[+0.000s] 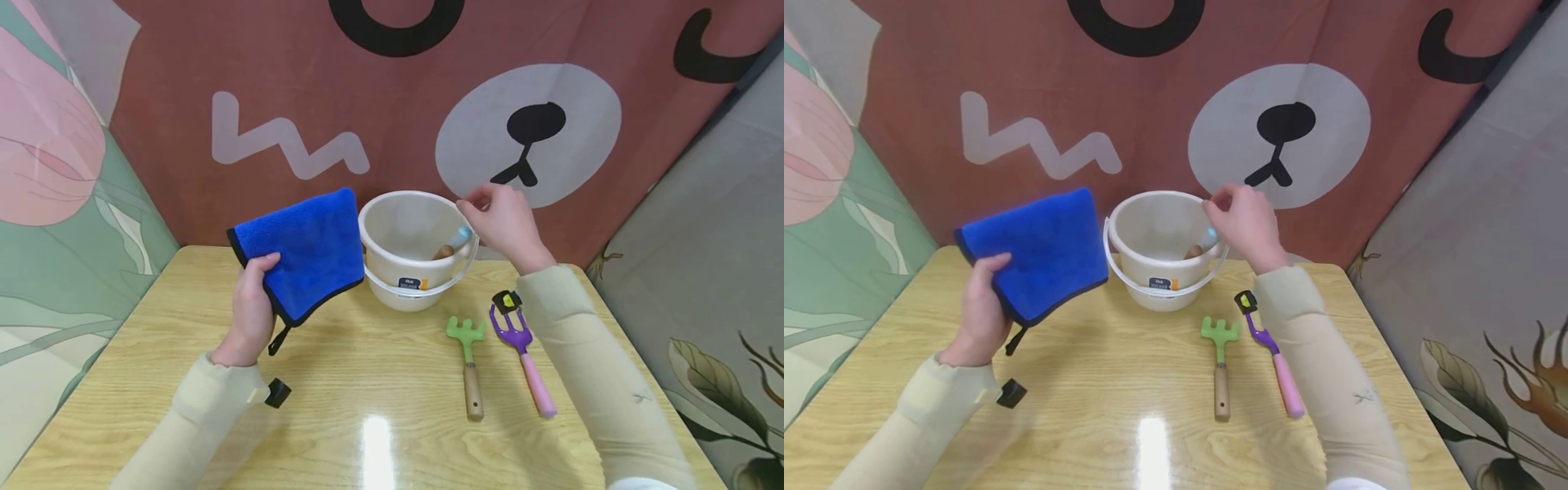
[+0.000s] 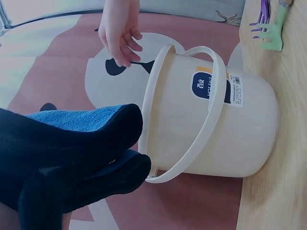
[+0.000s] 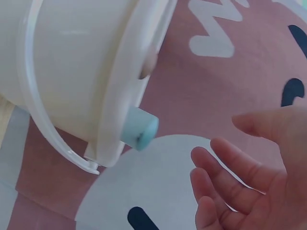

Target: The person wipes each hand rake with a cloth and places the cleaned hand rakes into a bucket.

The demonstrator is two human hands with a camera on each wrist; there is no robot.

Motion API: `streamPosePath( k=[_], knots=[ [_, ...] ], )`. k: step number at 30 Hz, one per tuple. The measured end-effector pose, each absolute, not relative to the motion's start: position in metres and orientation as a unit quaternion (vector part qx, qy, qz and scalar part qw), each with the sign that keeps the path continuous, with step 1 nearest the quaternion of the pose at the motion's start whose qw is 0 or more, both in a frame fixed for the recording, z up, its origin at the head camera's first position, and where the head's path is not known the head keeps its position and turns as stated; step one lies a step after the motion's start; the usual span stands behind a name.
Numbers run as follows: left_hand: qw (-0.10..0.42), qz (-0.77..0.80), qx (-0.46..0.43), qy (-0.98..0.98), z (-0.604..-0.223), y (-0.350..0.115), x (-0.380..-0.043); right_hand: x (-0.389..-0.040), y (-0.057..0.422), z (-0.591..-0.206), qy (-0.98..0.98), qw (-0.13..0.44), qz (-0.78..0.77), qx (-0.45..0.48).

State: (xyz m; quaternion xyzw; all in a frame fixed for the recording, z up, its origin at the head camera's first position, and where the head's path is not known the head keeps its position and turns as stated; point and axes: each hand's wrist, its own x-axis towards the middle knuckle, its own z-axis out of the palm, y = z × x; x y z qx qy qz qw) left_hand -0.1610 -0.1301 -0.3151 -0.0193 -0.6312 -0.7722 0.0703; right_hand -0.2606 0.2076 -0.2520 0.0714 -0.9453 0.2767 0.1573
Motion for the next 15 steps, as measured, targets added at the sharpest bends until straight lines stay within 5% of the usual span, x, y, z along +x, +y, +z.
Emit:
streamPosePath(
  k=[15],
  knots=[
    [0.095,-0.752,-0.023,-0.652,-0.315,-0.134,-0.164,-0.226,0.226,-0.249,-0.946,0.187,0.257,0.057]
  ],
)
